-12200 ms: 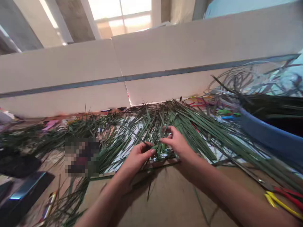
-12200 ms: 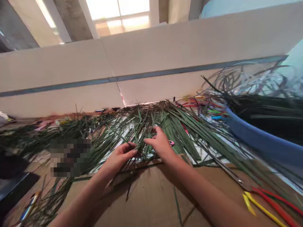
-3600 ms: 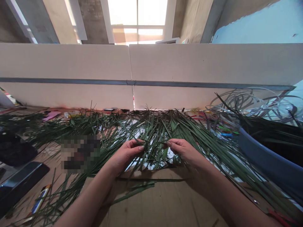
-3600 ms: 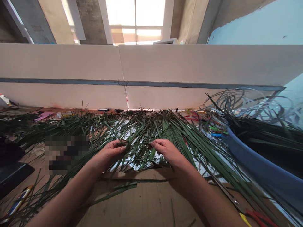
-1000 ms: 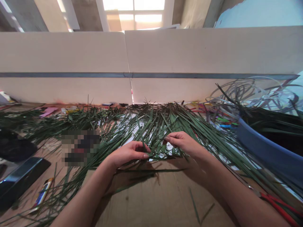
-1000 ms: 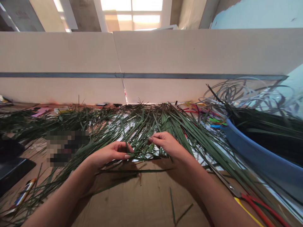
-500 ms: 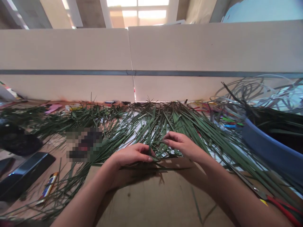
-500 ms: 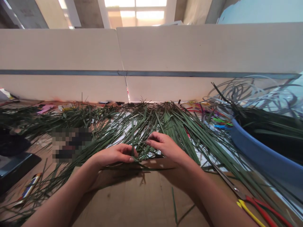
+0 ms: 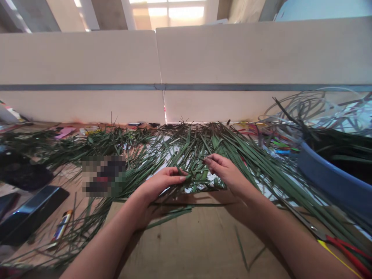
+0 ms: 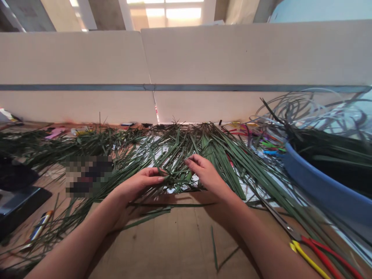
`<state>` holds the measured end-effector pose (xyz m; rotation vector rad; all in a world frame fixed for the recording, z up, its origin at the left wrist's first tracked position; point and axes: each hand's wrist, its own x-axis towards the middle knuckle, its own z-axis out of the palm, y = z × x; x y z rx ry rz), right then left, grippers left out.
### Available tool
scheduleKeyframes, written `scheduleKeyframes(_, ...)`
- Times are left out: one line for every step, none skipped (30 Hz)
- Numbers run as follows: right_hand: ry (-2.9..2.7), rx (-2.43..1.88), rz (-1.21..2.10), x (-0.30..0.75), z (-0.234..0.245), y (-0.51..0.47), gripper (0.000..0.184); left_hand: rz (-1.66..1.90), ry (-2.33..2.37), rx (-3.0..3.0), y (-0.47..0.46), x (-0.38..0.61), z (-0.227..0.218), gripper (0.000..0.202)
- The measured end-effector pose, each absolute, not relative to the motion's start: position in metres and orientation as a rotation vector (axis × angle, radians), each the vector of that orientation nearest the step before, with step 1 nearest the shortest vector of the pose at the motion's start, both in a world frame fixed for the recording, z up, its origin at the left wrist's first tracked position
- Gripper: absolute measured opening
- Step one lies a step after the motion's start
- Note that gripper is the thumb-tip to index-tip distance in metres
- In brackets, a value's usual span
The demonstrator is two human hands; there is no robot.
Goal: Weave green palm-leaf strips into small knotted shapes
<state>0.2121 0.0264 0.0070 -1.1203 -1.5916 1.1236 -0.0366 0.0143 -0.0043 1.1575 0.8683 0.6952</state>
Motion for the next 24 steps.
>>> scheduleKeyframes(-1.578,-1.120,1.120,0.213,0.008,0.026,0.042,0.710,0.867,1.112,0.014,-0.036,-0.005,0.038)
scheduleKeyframes(-1.574,-1.124,1.118,0.213,0.009,0.025,0.042,0.725,0.867,1.072,0.015,-0.036,-0.005,0.039)
scheduleKeyframes(-1.575,-1.132,1.116,0.213,0.010,0.024,0.042,0.741,0.868,1.040,0.015,-0.035,-0.005,0.039)
scheduleKeyframes(-1.575,-1.141,1.113,0.212,0.012,0.024,0.042,0.758,0.868,1.015,0.015,-0.035,-0.005,0.038)
scheduleKeyframes(-1.577,-1.151,1.108,0.212,0.014,0.023,0.043,0.778,0.866,0.996,0.015,-0.034,-0.005,0.037)
scheduleKeyframes(-1.578,-1.159,1.105,0.211,0.015,0.023,0.043,0.802,0.863,0.982,0.016,-0.034,-0.005,0.036)
scheduleKeyframes(-1.577,-1.163,1.106,0.211,0.016,0.023,0.043,0.826,0.860,0.970,0.016,-0.033,-0.004,0.035)
scheduleKeyframes(-1.571,-1.161,1.113,0.210,0.017,0.023,0.044,0.850,0.857,0.964,0.016,-0.033,-0.004,0.035)
scheduleKeyframes(-1.557,-1.154,1.125,0.210,0.017,0.023,0.045,0.875,0.859,0.958,0.015,-0.032,-0.003,0.034)
scheduleKeyframes(-1.538,-1.147,1.144,0.210,0.017,0.023,0.047,0.904,0.866,0.951,0.014,-0.031,-0.003,0.034)
scheduleKeyframes(-1.512,-1.141,1.168,0.210,0.016,0.023,0.049,0.933,0.873,0.942,0.013,-0.030,-0.002,0.035)
scheduleKeyframes(-1.474,-1.138,1.190,0.211,0.015,0.023,0.050,0.966,0.879,0.925,0.011,-0.029,-0.002,0.036)
scheduleKeyframes(-1.450,-1.150,1.226,0.212,0.013,0.022,0.051,1.007,0.879,0.904,0.009,-0.028,-0.002,0.037)
scheduleKeyframes(-1.416,-1.161,1.248,0.214,0.011,0.022,0.052,1.044,0.861,0.885,0.008,-0.026,-0.002,0.038)
scheduleKeyframes(-1.396,-1.174,1.269,0.215,0.008,0.021,0.052,1.081,0.834,0.868,0.007,-0.025,-0.003,0.040)
scheduleKeyframes(-1.391,-1.180,1.284,0.215,0.006,0.021,0.052,1.116,0.809,0.852,0.008,-0.024,-0.003,0.043)
scheduleKeyframes(-1.392,-1.167,1.296,0.215,0.003,0.020,0.050,1.141,0.774,0.837,0.008,-0.023,-0.004,0.044)
scheduleKeyframes(-1.398,-1.152,1.331,0.213,0.001,0.019,0.048,1.165,0.747,0.828,0.009,-0.023,-0.004,0.045)
scheduleKeyframes(-1.418,-1.137,1.391,0.210,0.000,0.017,0.046,1.194,0.733,0.813,0.009,-0.022,-0.004,0.046)
scheduleKeyframes(-1.444,-1.118,1.461,0.207,-0.001,0.014,0.044,1.219,0.718,0.801,0.010,-0.022,-0.004,0.048)
scheduleKeyframes(-1.468,-1.094,1.533,0.202,-0.002,0.010,0.044,1.242,0.705,0.794,0.010,-0.021,-0.004,0.049)
scheduleKeyframes(-1.482,-1.070,1.596,0.196,-0.002,0.006,0.045,1.261,0.694,0.785,0.010,-0.020,-0.005,0.049)
scheduleKeyframes(-1.485,-1.047,1.647,0.190,-0.003,0.003,0.046,1.280,0.684,0.779,0.010,-0.020,-0.005,0.050)
scheduleKeyframes(-1.478,-1.027,1.688,0.185,-0.004,0.000,0.047,1.296,0.678,0.775,0.010,-0.019,-0.006,0.050)
